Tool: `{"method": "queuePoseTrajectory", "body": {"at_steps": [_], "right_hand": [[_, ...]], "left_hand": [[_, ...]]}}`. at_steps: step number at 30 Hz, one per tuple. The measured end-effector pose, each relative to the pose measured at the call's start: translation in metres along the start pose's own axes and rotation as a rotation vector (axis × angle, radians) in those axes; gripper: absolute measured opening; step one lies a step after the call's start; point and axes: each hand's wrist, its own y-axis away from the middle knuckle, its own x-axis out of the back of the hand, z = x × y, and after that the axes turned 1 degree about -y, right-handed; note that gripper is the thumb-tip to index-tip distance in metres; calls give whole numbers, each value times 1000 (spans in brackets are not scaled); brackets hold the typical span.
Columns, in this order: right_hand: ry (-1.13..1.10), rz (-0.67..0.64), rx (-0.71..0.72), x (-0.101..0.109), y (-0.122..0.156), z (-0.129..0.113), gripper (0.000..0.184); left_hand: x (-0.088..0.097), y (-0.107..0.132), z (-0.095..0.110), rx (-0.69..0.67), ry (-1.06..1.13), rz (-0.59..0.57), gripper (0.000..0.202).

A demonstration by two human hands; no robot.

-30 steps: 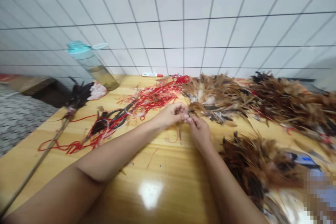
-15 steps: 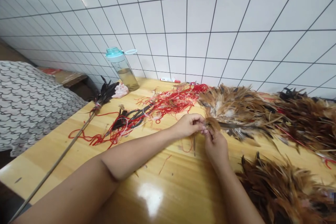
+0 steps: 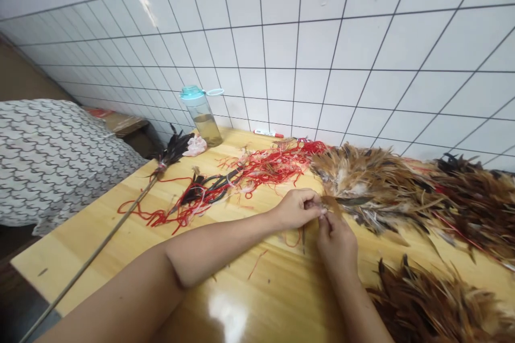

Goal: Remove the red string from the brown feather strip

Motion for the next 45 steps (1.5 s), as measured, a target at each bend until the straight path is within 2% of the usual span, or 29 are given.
{"method": "queuePoseTrajectory", "body": {"at_steps": [6,11,17,20,23,25,28,32,35,38,41,45], "right_hand": [[-221,29,-75,0,-4,2,31],[-325,-28,-114,3,-5,-5,25],[-493,14,-143,4,-8,-9,27],[-591,39,-242,8,-11,-6,27],[-675,77,-296,10,-13,-2,27],[-688,90,-296,9,-14,-1,27],[-677,99,-286,8,-14,0,28],[-666,192,-373,10,-14,2,28],[-686,260,-424,11,-15,5,27],[-686,269,-418,11,-16,6,27],[-680,268,-402,10,-16,6,27],[-659,256,-385,8,-15,6,27]], "left_hand": [[5,-6,-2,-1,56,2,21],[9,-6,-1,39,134,-77,27],[11,-4,-2,18,258,-110,24],[20,-4,3,6,105,-23,21],[31,-6,12,-5,-62,-7,20],[36,-7,19,-29,-209,-87,16],[38,-10,30,-119,-459,-269,11],[35,-7,45,-159,-697,-421,12],[34,0,52,-138,-783,-511,13],[34,7,50,-157,-777,-555,19],[33,7,41,-208,-750,-549,17],[28,-8,25,-270,-760,-350,15]]}}
